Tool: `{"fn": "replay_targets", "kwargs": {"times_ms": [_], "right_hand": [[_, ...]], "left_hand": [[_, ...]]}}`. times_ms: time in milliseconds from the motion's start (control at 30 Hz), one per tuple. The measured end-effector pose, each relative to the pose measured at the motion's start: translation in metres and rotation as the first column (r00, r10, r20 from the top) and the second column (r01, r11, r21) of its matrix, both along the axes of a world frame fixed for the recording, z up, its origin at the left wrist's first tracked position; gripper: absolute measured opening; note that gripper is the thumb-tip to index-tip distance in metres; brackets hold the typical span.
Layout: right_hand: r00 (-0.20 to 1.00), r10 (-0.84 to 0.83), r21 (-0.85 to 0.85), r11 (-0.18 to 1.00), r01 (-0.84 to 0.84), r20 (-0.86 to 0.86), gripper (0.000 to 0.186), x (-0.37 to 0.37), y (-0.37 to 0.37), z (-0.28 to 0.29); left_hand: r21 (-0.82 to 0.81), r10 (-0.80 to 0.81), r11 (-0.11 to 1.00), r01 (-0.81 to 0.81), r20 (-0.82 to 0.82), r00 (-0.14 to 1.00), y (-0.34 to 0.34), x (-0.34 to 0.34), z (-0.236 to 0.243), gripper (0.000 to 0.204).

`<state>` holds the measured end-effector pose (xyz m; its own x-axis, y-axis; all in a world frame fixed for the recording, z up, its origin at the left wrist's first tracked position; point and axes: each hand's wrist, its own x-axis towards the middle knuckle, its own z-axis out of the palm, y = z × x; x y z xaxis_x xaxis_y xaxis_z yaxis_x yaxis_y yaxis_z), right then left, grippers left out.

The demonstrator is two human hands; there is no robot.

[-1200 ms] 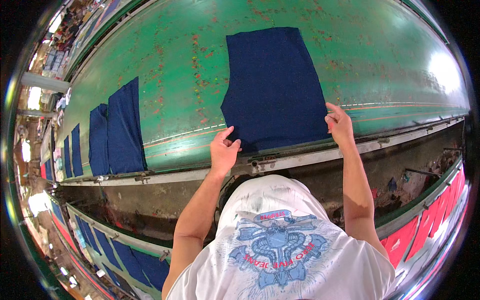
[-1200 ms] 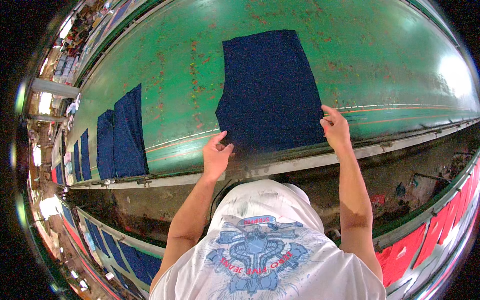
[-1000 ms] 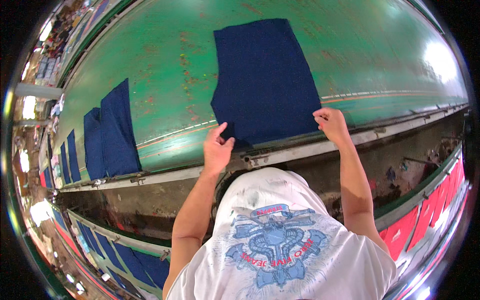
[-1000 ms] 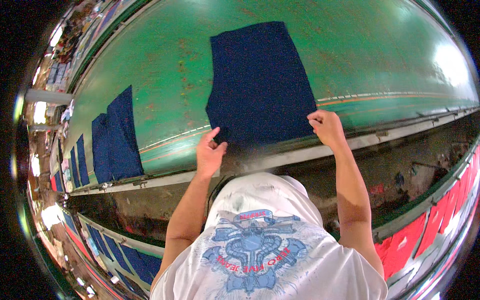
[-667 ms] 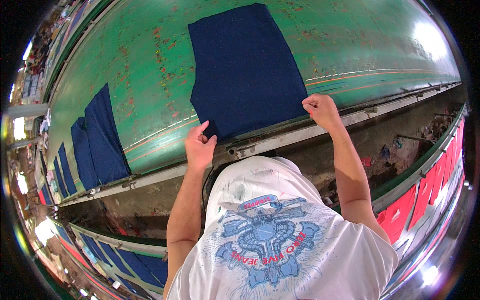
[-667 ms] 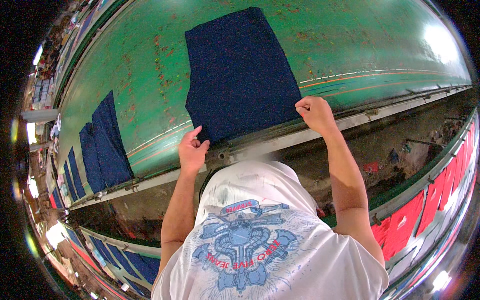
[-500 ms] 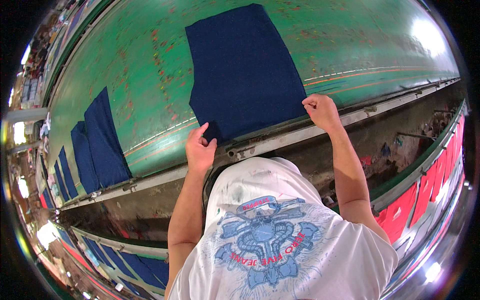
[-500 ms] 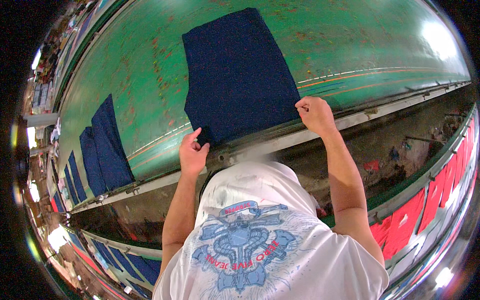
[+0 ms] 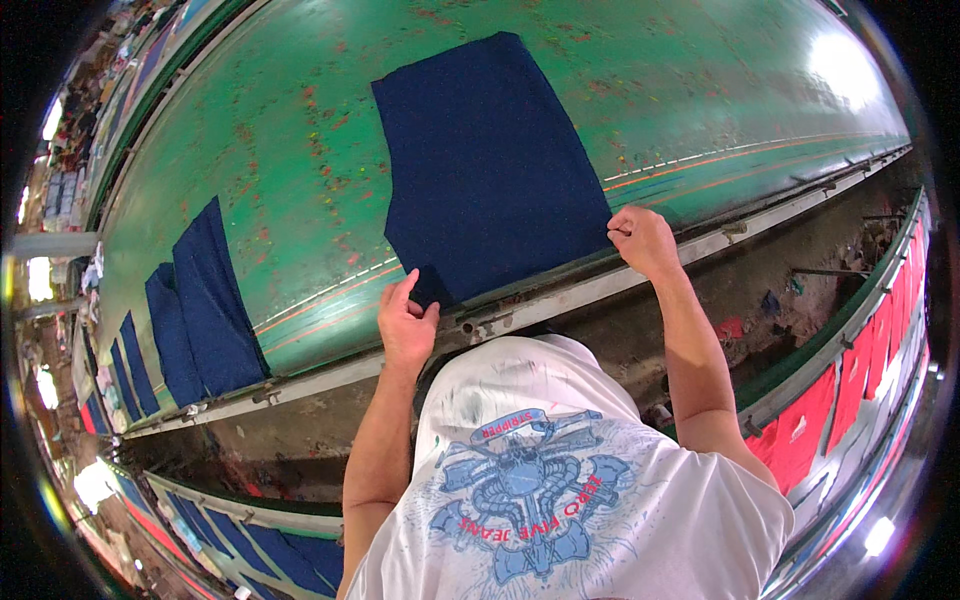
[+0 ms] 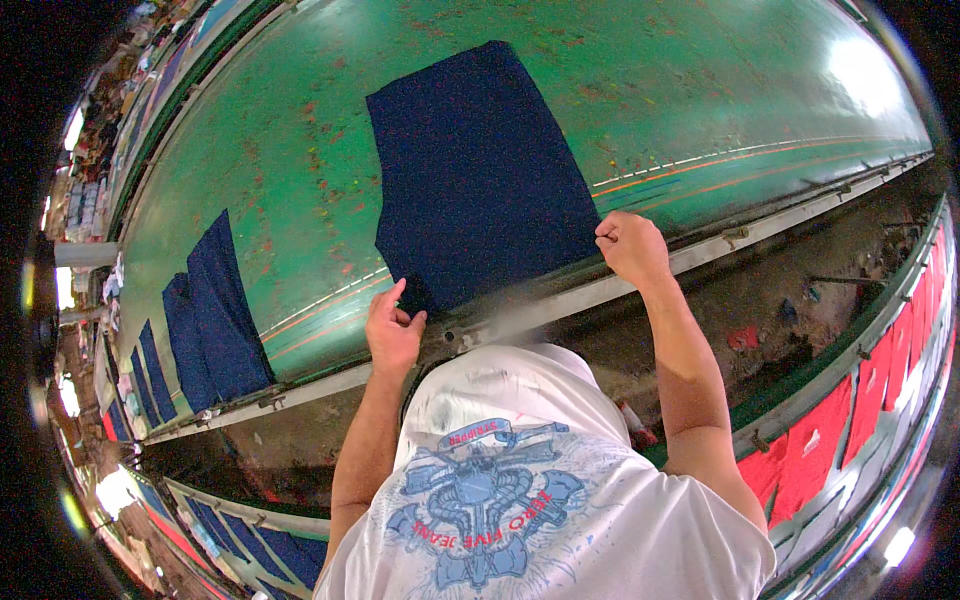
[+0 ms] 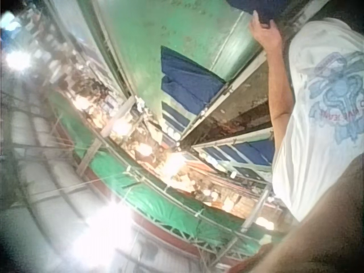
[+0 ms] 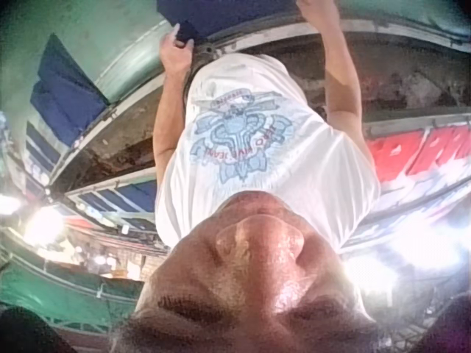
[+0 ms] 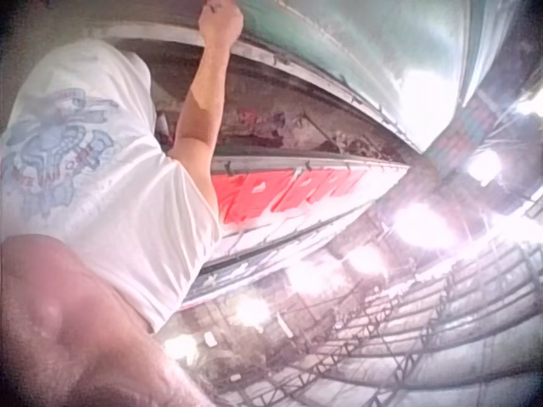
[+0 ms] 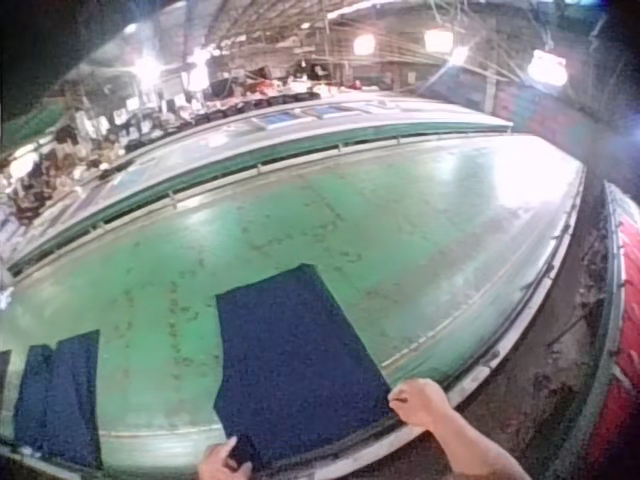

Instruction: The person aligns dark blue and red t-shirts on a green conveyor belt, then uses a screen printing frame to apply a white logo to each shirt. The shirts remain on the belt after printing.

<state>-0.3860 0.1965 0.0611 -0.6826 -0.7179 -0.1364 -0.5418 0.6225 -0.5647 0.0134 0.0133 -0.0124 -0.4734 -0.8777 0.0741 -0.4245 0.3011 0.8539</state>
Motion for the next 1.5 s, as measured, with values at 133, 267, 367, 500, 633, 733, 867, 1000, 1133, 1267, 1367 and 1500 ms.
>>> {"fn": "replay_targets", "kwargs": {"times_ms": [133,267,367,500,633,733,867,1000,1133,1267,1367,1500], "right_hand": [[0.998,0.024,0.045,0.999,-0.022,-0.06,0.017,0.001,0.002,0.007],[0.976,0.049,0.035,0.998,-0.042,-0.213,0.031,-0.01,0.003,0.013],[0.969,-0.022,-0.009,1.0,0.02,-0.245,0.026,-0.024,-0.007,0.011],[0.961,-0.033,-0.201,0.979,-0.024,-0.274,0.013,-0.026,-0.039,0.005],[0.939,0.067,-0.287,0.943,-0.17,-0.337,0.013,0.022,-0.068,0.028],[0.919,0.147,-0.322,0.906,-0.273,-0.367,0.01,0.092,-0.096,0.05],[0.913,0.292,-0.437,0.808,-0.395,-0.285,0.006,0.199,-0.147,0.06],[0.879,0.449,-0.437,0.765,-0.472,-0.163,0.007,0.324,-0.195,0.048],[0.716,0.698,-0.341,0.678,-0.651,0.022,0.022,0.448,-0.255,0.017],[0.666,0.734,-0.367,0.661,-0.654,0.135,0.049,0.539,-0.329,-0.017],[0.713,0.628,-0.315,0.776,-0.546,0.311,0.056,0.588,-0.37,-0.039],[0.736,0.587,-0.23,0.809,-0.54,0.337,0.047,0.638,-0.386,-0.055]], "left_hand": [[-0.025,-0.014,1.0,0.013,-0.033,0.999,0.001,0.0,0.002,0.072],[-0.121,-0.026,0.993,0.017,-0.081,0.996,0.005,0.014,0.016,0.059],[-0.304,0.017,0.952,-0.005,0.036,0.999,0.004,0.048,0.031,0.049],[-0.333,0.159,0.936,-0.111,0.12,0.98,-0.023,0.122,0.04,0.038],[-0.43,0.366,0.881,-0.2,0.349,0.862,-0.064,0.22,0.044,0.029],[-0.432,0.501,0.846,-0.312,0.446,0.741,-0.102,0.287,0.038,0.026],[-0.35,0.496,0.865,-0.358,0.503,0.707,-0.153,0.34,0.021,0.028],[-0.307,0.455,0.887,-0.345,0.453,0.767,-0.192,0.363,0.006,0.031],[-0.313,0.413,0.899,-0.307,0.373,0.83,-0.225,0.366,-0.009,0.029],[-0.209,0.347,0.935,-0.288,0.357,0.867,-0.251,0.368,-0.026,0.023],[0.011,0.334,0.94,-0.34,0.152,0.93,-0.261,0.382,-0.036,0.019],[0.329,0.376,0.896,-0.299,-0.203,0.904,-0.264,0.403,-0.027,0.017]]}}
